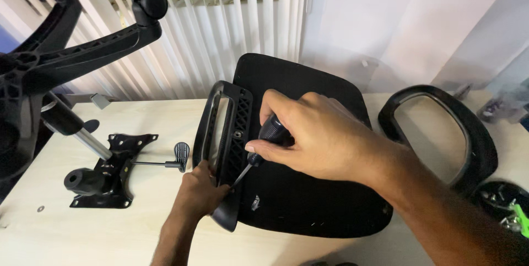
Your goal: The person uses a screwdriver to tighten screws into a black plastic frame attached to the underside of an office chair seat. The person holds the frame steady with one hand while turning the screwdriver with the other, working on multiple screw holes along the frame.
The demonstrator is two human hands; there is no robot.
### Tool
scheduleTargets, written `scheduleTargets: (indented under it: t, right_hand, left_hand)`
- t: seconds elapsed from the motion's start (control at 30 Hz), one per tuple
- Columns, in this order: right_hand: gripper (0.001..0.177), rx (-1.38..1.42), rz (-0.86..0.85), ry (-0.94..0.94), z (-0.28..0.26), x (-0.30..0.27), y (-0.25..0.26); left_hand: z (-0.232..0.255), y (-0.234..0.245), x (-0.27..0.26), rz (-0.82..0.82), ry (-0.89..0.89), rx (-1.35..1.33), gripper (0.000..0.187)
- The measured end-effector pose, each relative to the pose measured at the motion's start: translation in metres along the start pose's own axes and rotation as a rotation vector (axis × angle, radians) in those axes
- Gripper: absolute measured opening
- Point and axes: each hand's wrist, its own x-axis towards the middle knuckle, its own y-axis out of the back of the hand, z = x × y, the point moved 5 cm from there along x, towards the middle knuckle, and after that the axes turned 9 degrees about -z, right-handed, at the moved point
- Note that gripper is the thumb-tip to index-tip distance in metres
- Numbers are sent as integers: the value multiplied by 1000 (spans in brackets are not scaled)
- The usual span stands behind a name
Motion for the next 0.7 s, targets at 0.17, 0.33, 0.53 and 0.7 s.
scheduleTargets:
  t: [0.17, 0.33, 0.53, 0.7]
  right_hand:
    - [37, 35, -36, 30, 4, 3, 1]
    - [42, 18, -141, -51, 8, 7, 3]
    - [41, 12, -184, -7, 6, 9, 4]
    - [40, 37, -181, -7, 3, 16, 5]
  left_hand:
    - [-15, -5, 5, 109, -149, -10, 50]
    - [-19, -10, 12, 80, -134, -5, 46]
    - [-15, -8, 8, 93, -136, 13, 43]
    - [-11, -7, 7, 68, -101, 32, 42]
